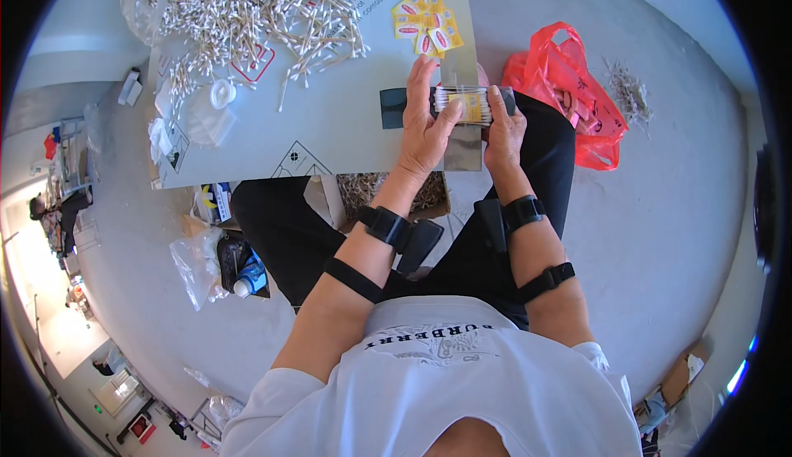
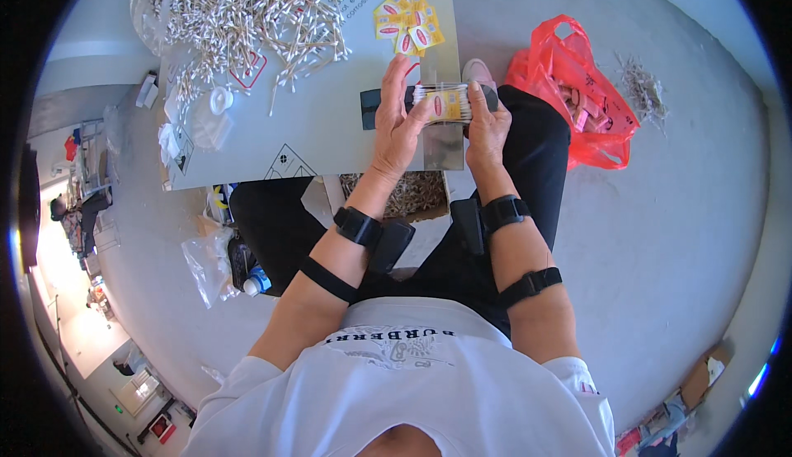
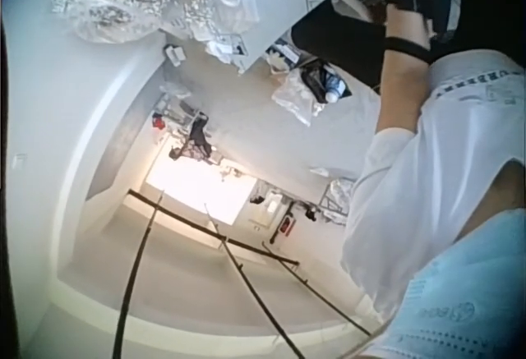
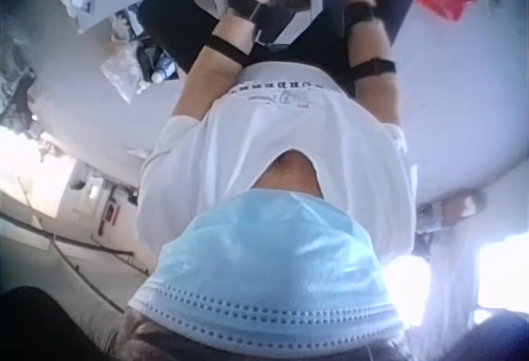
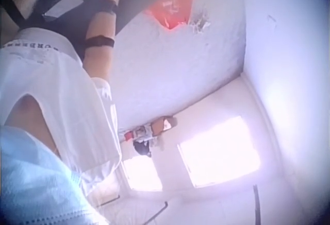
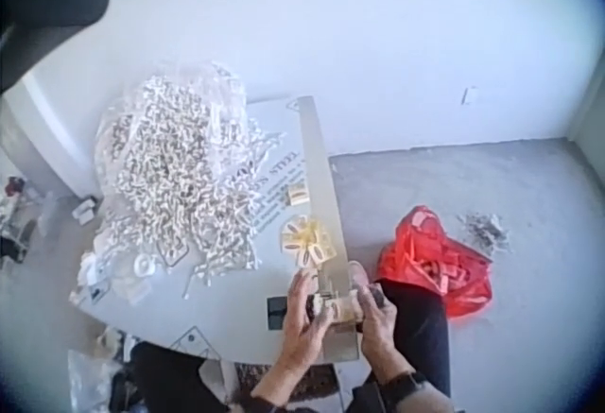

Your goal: Packaging cotton swabs by aligning them and placing them into containers.

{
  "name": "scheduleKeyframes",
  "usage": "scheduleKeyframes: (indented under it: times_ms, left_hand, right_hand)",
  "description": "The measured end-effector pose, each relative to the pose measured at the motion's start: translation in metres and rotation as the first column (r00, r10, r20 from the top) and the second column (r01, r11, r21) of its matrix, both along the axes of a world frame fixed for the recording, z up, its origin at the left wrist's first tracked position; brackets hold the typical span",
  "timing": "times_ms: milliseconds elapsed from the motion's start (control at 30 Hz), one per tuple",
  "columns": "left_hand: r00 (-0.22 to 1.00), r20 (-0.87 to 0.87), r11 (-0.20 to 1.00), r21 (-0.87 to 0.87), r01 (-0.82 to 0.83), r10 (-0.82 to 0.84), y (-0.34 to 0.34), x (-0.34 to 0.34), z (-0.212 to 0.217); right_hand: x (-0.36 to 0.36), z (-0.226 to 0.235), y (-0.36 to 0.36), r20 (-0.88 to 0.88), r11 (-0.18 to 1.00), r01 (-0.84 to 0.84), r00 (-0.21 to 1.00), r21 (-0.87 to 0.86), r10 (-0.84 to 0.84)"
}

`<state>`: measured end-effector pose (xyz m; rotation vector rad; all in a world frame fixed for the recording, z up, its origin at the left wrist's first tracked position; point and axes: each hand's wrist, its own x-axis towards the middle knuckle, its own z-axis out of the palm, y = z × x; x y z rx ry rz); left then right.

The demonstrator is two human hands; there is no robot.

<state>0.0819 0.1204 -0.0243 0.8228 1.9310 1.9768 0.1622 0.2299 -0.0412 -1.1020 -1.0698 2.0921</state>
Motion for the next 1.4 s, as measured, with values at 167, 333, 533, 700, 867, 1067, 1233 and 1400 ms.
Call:
scheduleKeyframes:
  times_ms: [167, 333, 533, 700, 867, 1067, 1233, 1400]
  left_hand:
    - [0.991, -0.132, 0.992, -0.115, -0.049, 0.033, 0.011, 0.015, 0.006]
    - [0.988, -0.152, 0.995, -0.096, -0.023, 0.008, 0.008, 0.012, 0.005]
    - [0.922, -0.265, 0.935, -0.143, -0.325, 0.281, -0.052, -0.018, 0.0]
    - [0.612, -0.683, 0.632, -0.278, -0.723, 0.399, -0.135, -0.084, 0.009]
    - [0.641, -0.697, 0.331, -0.552, -0.766, 0.321, -0.158, -0.118, 0.003]
    - [0.694, -0.68, 0.648, -0.421, -0.634, 0.237, -0.154, -0.069, -0.005]
    - [0.758, -0.645, 0.75, -0.455, -0.48, 0.095, -0.126, -0.063, 0.016]
    - [0.664, -0.734, 0.701, -0.4, -0.591, 0.142, -0.1, -0.103, 0.026]
  right_hand:
    - [-0.005, 0.001, -0.006, 0.026, 0.987, 0.023, 0.999, 0.16, -0.028]
    - [0.003, -0.007, 0.002, -0.001, 0.986, -0.032, 0.999, 0.162, 0.032]
    - [0.014, -0.013, 0.019, 0.244, 0.943, 0.023, 0.964, 0.333, -0.11]
    - [0.002, 0.031, 0.001, 0.137, 0.234, -0.05, 0.918, 0.971, -0.372]
    - [-0.009, 0.044, -0.028, 0.252, 0.059, -0.259, 0.962, 0.964, 0.103]
    - [-0.036, 0.035, -0.093, 0.307, 0.182, -0.428, 0.831, 0.885, 0.463]
    - [-0.06, 0.04, -0.099, 0.431, 0.083, -0.499, 0.81, 0.863, 0.397]
    - [-0.062, 0.028, -0.1, 0.439, 0.13, -0.511, 0.823, 0.85, 0.362]
